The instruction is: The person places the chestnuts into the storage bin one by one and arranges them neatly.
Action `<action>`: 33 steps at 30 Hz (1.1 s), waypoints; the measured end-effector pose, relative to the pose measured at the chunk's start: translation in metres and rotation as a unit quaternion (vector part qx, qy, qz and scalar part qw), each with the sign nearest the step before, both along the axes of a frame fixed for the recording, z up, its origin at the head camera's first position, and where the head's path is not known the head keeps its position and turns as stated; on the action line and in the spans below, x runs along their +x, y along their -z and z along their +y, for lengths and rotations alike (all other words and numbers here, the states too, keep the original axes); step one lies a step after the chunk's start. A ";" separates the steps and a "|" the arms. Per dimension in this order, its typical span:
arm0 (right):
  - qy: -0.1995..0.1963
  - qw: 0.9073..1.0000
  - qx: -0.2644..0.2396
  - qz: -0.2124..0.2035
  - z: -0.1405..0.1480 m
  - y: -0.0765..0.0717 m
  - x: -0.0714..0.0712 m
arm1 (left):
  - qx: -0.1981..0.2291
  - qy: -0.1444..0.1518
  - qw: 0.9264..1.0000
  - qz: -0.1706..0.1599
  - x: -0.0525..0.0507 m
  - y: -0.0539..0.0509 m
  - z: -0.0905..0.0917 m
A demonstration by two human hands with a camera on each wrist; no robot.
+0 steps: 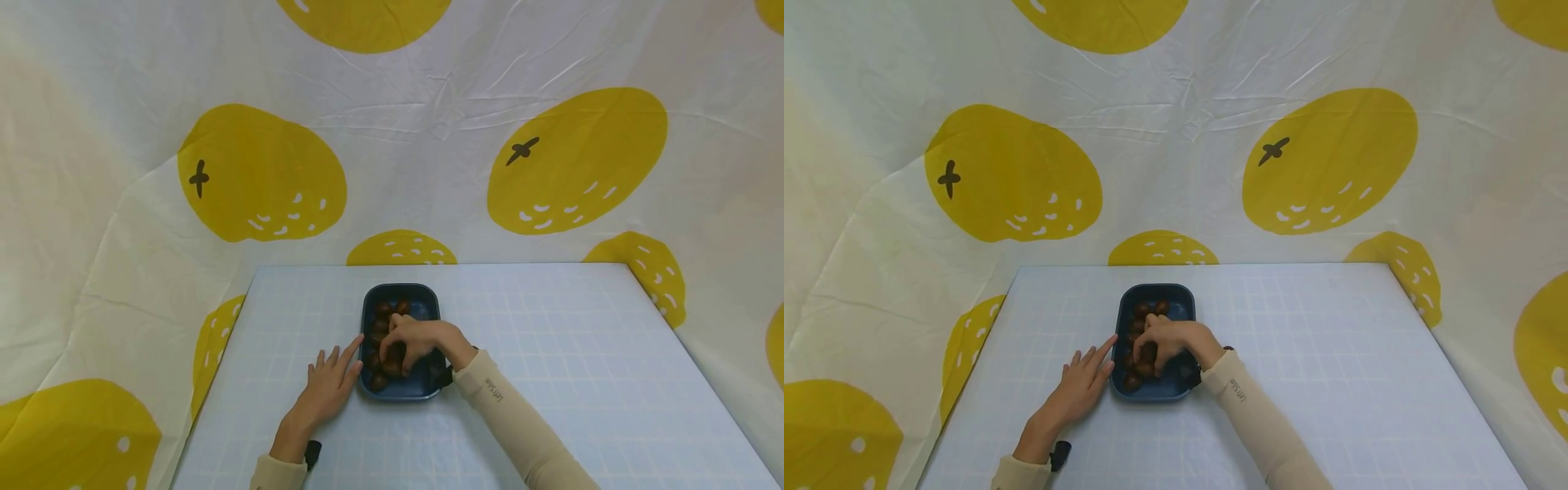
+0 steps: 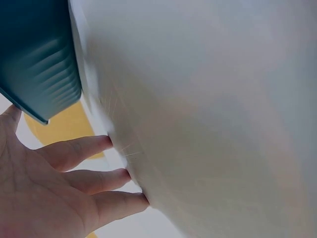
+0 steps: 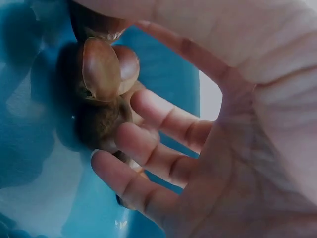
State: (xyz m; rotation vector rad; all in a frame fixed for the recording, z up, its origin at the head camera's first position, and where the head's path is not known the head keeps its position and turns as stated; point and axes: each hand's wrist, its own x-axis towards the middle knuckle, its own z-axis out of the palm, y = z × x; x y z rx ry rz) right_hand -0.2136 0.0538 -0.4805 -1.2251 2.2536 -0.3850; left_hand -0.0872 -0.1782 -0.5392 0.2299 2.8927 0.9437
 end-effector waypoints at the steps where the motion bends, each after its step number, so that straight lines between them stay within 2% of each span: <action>1: 0.000 1.000 0.002 -0.002 0.000 0.000 0.000 | -0.001 0.000 1.000 0.004 0.000 0.001 0.000; 6: 0.000 1.000 0.006 -0.011 -0.001 -0.001 0.002 | -0.004 -0.001 1.000 0.012 -0.001 0.003 0.001; 11: 0.000 1.000 0.005 -0.012 -0.001 -0.001 0.001 | -0.003 -0.002 1.000 0.007 0.000 0.002 0.000; 17: -0.001 1.000 -0.008 -0.021 -0.001 0.001 0.000 | -0.003 0.001 1.000 0.015 0.000 0.003 0.000; 19: -0.003 1.000 -0.019 -0.024 0.000 0.000 0.001 | -0.003 0.001 1.000 0.009 -0.001 0.003 0.000; 23: -0.019 0.998 -0.065 -0.019 0.001 -0.004 0.000 | -0.001 0.001 1.000 -0.004 -0.001 0.002 0.000; 27: -0.037 0.991 -0.129 -0.004 0.003 -0.012 0.000 | -0.002 -0.001 1.000 -0.007 0.000 0.003 -0.001; 30: -0.027 0.984 -0.175 0.003 0.006 -0.017 0.001 | -0.004 -0.002 1.000 -0.009 0.000 0.003 -0.001; 33: 0.003 0.977 -0.213 0.004 0.011 -0.019 0.001 | -0.006 -0.002 1.000 -0.011 -0.001 0.004 -0.001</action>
